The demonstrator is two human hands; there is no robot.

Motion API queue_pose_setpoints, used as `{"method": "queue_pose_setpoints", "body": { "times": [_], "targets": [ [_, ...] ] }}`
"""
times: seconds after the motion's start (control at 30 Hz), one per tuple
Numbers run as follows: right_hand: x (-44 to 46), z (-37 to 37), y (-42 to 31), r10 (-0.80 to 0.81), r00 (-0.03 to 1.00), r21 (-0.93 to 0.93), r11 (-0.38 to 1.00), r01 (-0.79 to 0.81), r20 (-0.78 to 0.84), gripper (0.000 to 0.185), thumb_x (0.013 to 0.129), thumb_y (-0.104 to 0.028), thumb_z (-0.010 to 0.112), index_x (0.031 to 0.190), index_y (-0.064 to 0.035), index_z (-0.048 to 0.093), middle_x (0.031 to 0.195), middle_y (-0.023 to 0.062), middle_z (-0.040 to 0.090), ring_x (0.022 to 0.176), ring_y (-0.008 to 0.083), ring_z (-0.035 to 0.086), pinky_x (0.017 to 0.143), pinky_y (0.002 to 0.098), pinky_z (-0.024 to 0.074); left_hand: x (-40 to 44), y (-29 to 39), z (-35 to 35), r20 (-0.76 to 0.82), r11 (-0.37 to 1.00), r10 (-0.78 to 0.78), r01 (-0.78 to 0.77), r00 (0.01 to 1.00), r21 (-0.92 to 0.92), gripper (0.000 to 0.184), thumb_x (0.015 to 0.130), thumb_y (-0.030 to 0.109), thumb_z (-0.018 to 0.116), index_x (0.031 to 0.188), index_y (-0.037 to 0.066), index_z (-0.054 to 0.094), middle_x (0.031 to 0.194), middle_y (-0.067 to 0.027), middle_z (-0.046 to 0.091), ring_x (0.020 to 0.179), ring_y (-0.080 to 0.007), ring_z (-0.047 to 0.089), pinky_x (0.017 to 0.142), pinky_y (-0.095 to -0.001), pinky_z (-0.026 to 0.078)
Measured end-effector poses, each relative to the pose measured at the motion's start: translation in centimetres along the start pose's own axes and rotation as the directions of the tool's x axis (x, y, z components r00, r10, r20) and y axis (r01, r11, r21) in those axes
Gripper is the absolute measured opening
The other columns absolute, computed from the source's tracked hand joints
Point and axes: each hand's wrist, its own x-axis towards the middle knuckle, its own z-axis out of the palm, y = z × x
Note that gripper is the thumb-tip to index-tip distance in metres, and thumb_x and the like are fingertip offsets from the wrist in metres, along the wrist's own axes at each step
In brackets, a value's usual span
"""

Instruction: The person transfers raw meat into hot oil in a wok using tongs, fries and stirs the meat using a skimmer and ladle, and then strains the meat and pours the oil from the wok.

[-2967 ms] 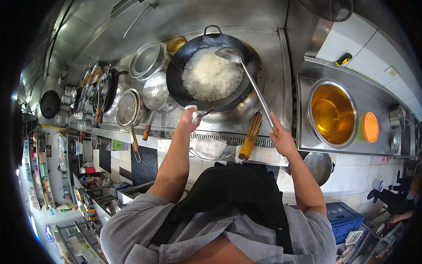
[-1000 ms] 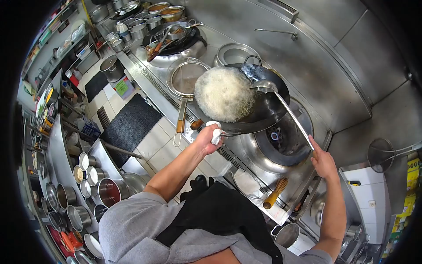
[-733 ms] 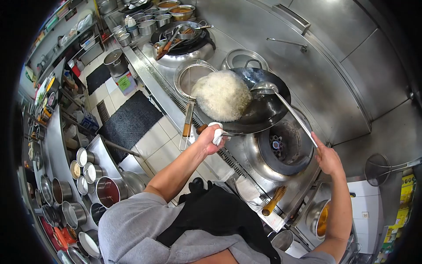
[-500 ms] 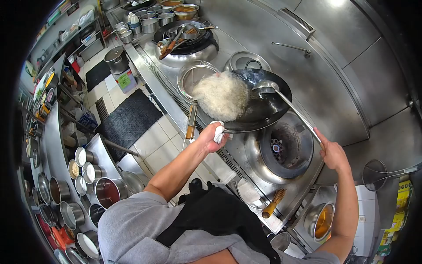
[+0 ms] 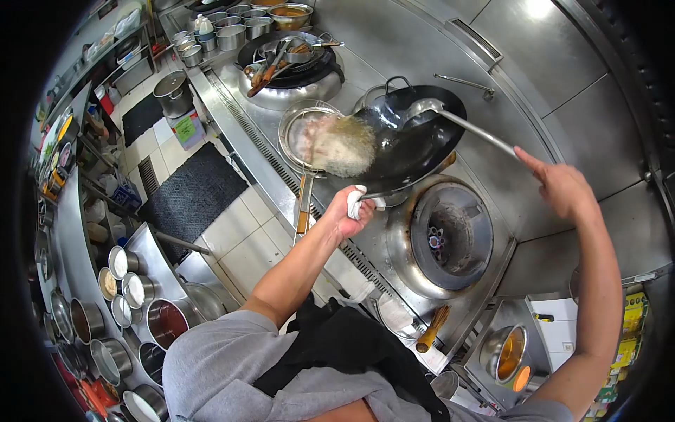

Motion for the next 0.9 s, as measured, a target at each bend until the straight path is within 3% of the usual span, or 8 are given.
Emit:
{"method": "queue_pose_setpoints", "body": {
  "times": [0.07,0.1,0.23,0.3,0.37,0.43,0.53,0.9],
  "targets": [
    [0.7,-3.3,-1.4,0.077,0.997,-0.220,0.973,-0.070,0.023,0.091,0.074,0.005,0.054,0.150,-0.0382,0.026,0.086,0.0185,0.065,0.081,0.0391,0.062,0.076,0.0498,0.0481,0.6,0.4,0.1,0.038,0.999,-0.036,0.038,0.999,-0.035,0.026,0.087,0.024,0.053,0.089,-0.002,0.052,0.070,-0.0055,0.052,0.054,-0.0094,0.050,0.042,-0.0191,0.042],
    [1.1,-4.3,-1.5,0.081,0.997,-0.239,0.968,-0.081,-0.008,0.090,0.076,0.007,0.053,0.146,-0.0450,0.031,0.084,0.0185,0.065,0.080,0.0380,0.064,0.076,0.0498,0.0509,1.3,0.5,-0.2,0.123,0.996,-0.064,0.071,0.990,-0.055,0.026,0.086,0.024,0.053,0.090,-0.002,0.052,0.070,-0.0051,0.052,0.053,-0.0093,0.048,0.042,-0.0195,0.041],
    [0.9,-8.2,-1.8,0.042,0.996,-0.366,0.928,-0.068,-0.081,0.090,0.074,0.009,0.050,0.147,-0.0400,0.033,0.080,0.0197,0.062,0.079,0.0395,0.062,0.074,0.0518,0.0466,3.6,0.6,-1.0,0.366,0.986,-0.142,0.162,0.920,-0.026,0.027,0.084,0.023,0.054,0.093,-0.002,0.051,0.070,-0.0044,0.050,0.054,-0.0089,0.045,0.041,-0.0208,0.038],
    [-0.3,-10.1,-2.8,0.063,0.978,-0.380,0.915,-0.137,-0.201,0.089,0.075,0.011,0.046,0.146,-0.0409,0.035,0.079,0.0188,0.061,0.073,0.0356,0.061,0.071,0.0509,0.0466,5.2,1.0,-2.0,0.396,0.978,-0.188,0.210,0.899,-0.012,0.028,0.084,0.023,0.055,0.095,-0.002,0.051,0.071,-0.0043,0.049,0.054,-0.0090,0.044,0.041,-0.0210,0.037],
    [-1.3,-11.4,-3.6,0.106,0.970,-0.404,0.895,-0.188,-0.217,0.089,0.075,0.012,0.044,0.146,-0.0413,0.035,0.077,0.0182,0.060,0.069,0.0334,0.060,0.070,0.0500,0.0466,6.0,1.4,-2.2,0.448,0.965,-0.241,0.260,0.861,0.020,0.028,0.084,0.022,0.056,0.099,-0.001,0.051,0.073,-0.0042,0.048,0.055,-0.0090,0.043,0.042,-0.0208,0.036],
    [-2.7,-12.0,-4.0,0.115,0.961,-0.434,0.874,-0.218,-0.251,0.089,0.077,0.015,0.040,0.145,-0.0421,0.037,0.070,0.0173,0.054,0.061,0.0284,0.054,0.067,0.0482,0.0461,5.9,1.5,-2.0,0.451,0.967,-0.244,0.249,0.859,0.049,0.028,0.084,0.022,0.057,0.099,-0.001,0.051,0.073,-0.0043,0.048,0.056,-0.0090,0.044,0.042,-0.0209,0.036],
    [-4.3,-11.6,-4.3,0.124,0.946,-0.412,0.877,-0.246,-0.300,0.084,0.079,0.011,0.040,0.144,-0.0422,0.039,0.066,0.0161,0.050,0.060,0.0286,0.052,0.067,0.0463,0.0485,6.3,1.3,-2.4,0.464,0.969,-0.248,0.228,0.850,0.098,0.029,0.084,0.022,0.057,0.102,0.000,0.050,0.075,-0.0043,0.048,0.057,-0.0090,0.044,0.043,-0.0209,0.036],
    [-6.2,-8.2,-1.7,0.095,0.953,-0.365,0.909,-0.202,-0.289,0.086,0.078,0.011,0.046,0.145,-0.0428,0.038,0.071,0.0149,0.054,0.063,0.0304,0.056,0.066,0.0479,0.0459,4.8,-0.5,-3.1,0.447,0.977,-0.214,0.181,0.868,0.116,0.031,0.085,0.025,0.056,0.102,-0.001,0.052,0.071,-0.0029,0.047,0.055,-0.0083,0.044,0.042,-0.0207,0.036]
  ]
}}
